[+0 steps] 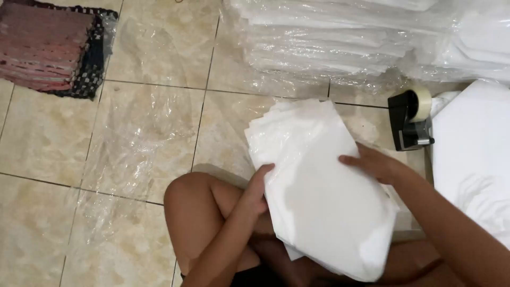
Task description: The person sits on the floor and wraps a stack of white non-woven bags in plastic film using a tape dispenser to secure the wrap. They then place the wrapped stack aside and begin folding individual white bags, stacking them neatly.
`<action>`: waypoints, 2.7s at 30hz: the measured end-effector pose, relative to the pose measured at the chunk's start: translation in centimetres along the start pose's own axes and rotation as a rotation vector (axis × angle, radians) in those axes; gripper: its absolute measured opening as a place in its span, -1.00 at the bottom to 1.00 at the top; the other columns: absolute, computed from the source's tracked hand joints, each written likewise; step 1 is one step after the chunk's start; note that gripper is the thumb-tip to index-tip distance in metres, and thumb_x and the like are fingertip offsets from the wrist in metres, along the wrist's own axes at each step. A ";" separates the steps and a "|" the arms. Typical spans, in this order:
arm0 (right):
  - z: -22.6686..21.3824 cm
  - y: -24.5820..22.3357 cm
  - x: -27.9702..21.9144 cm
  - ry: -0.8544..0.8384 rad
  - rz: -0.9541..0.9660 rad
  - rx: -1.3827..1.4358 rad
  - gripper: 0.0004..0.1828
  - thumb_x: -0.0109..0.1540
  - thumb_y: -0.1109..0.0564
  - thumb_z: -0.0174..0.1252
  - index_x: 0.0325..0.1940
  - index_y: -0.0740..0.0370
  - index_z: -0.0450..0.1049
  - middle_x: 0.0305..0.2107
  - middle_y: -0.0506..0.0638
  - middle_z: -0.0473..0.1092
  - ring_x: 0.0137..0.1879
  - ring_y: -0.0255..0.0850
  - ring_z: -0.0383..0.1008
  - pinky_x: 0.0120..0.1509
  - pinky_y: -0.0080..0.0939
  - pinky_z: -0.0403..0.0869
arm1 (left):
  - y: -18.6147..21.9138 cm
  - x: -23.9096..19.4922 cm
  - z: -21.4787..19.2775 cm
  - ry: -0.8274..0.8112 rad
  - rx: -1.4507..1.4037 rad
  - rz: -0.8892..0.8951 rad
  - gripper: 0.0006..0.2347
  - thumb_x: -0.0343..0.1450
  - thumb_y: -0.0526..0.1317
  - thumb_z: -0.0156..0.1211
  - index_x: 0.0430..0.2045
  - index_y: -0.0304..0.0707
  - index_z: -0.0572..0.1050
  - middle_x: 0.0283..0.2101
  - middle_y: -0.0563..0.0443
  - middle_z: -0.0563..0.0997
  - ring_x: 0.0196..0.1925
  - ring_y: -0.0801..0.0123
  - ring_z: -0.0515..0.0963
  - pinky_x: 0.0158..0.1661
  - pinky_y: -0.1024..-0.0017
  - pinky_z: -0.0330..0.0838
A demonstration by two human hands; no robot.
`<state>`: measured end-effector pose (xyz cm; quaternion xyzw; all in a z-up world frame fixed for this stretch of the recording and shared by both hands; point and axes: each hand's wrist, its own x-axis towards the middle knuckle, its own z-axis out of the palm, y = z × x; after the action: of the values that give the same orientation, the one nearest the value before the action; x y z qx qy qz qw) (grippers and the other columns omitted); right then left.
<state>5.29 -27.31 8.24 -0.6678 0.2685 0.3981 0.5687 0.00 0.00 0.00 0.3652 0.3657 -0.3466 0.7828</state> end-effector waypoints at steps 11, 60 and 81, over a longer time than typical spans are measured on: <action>-3.0 -2.3 5.9 0.061 -0.161 -0.417 -0.12 0.23 -0.36 -0.16 0.42 0.29 -0.02 0.21 0.37 0.15 0.30 0.19 0.20 0.33 0.16 0.25 | -1.0 -1.6 2.1 0.089 0.049 0.362 -0.39 0.20 -0.11 0.43 -0.07 -0.71 0.30 -0.23 -0.48 0.49 -0.12 -0.05 0.50 -0.18 0.04 0.47; -1.3 -6.7 -9.3 0.042 -0.012 -0.218 -0.45 0.20 -0.07 -0.18 0.28 -0.03 0.26 0.12 -0.08 0.28 0.17 -0.19 0.28 0.20 -0.17 0.27 | -4.8 -13.7 6.9 0.114 -0.420 -0.203 -0.49 0.18 -0.04 0.15 -0.01 -0.30 0.45 -0.06 -0.18 0.56 -0.04 0.08 0.49 0.06 0.21 0.32; -8.4 -7.2 -6.1 0.174 -0.527 -0.708 -0.14 0.02 0.64 -0.27 0.26 -0.04 0.25 0.28 -0.15 0.20 0.39 -0.21 0.19 -0.02 -0.18 0.26 | 4.4 -17.3 7.6 0.169 0.933 0.574 -0.65 0.48 -0.03 -0.38 -0.40 -0.28 0.38 -0.60 -0.08 0.59 -0.75 0.39 0.45 -0.56 0.53 0.36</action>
<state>9.79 -34.55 17.60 -0.8979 -0.0169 0.2493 0.3623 -2.59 0.69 19.22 0.7846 0.1208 -0.2141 0.5691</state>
